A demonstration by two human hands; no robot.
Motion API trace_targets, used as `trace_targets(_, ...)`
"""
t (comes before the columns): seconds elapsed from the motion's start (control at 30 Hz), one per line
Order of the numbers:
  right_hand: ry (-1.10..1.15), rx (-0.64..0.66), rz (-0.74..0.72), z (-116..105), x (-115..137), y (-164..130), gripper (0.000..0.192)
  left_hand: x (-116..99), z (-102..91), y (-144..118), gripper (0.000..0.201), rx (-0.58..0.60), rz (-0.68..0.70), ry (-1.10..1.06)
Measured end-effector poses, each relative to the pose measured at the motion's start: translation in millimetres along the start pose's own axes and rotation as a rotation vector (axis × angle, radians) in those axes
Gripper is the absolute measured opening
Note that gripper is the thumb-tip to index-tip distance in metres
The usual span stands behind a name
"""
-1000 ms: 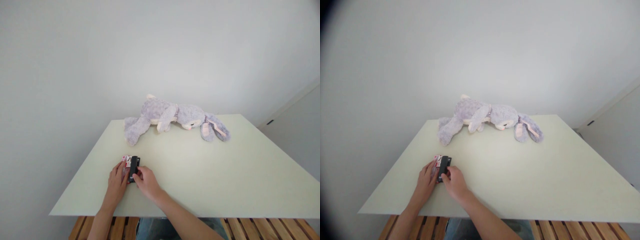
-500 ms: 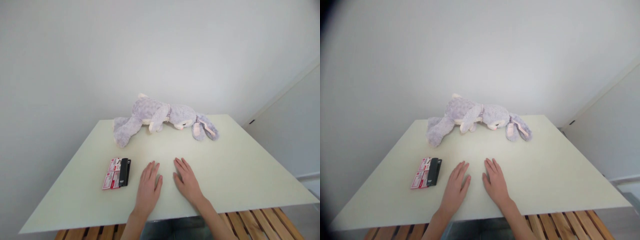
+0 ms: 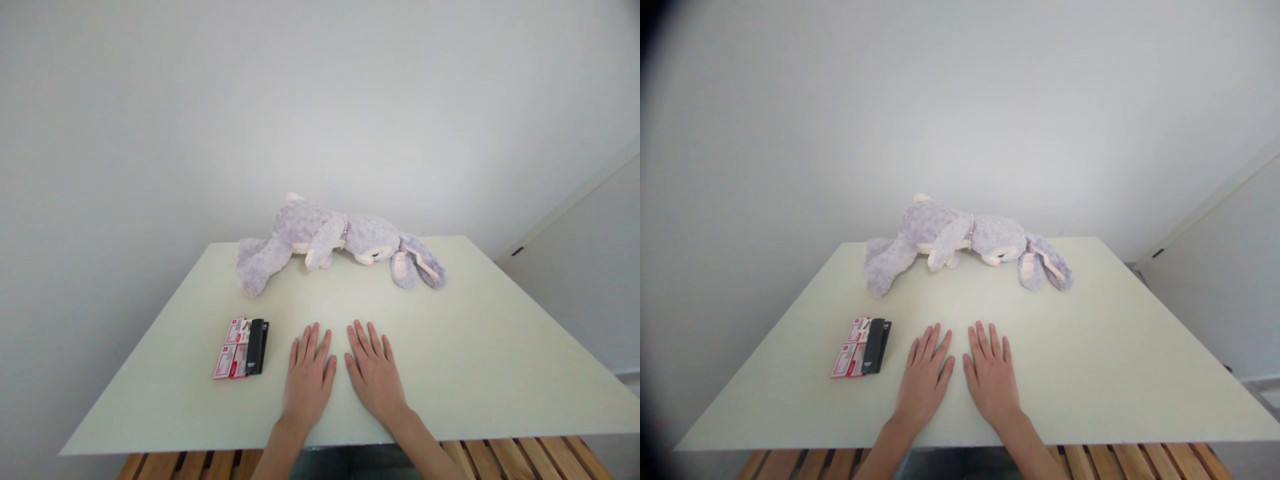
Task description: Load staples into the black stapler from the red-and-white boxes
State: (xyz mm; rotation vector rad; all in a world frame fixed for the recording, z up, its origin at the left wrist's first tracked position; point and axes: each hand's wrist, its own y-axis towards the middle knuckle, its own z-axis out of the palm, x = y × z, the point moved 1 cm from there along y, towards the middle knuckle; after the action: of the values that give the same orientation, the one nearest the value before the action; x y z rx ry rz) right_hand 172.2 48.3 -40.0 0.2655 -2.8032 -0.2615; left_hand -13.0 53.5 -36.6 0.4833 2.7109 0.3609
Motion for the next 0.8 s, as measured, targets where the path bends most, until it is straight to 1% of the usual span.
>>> trace_targets(0.67, 0.015, -0.003, 0.009, -1.1, 2.7, 0.1, 0.062, 1.6, 2.9, -0.5, 0.06, 0.017, -0.021, 0.004)
trace_targets(0.8, 0.014, 0.0, 0.011, -0.7, 2.6, 0.2, 0.062, 1.4, 2.5, -0.5, 0.06, 0.009, -0.006, 0.005)
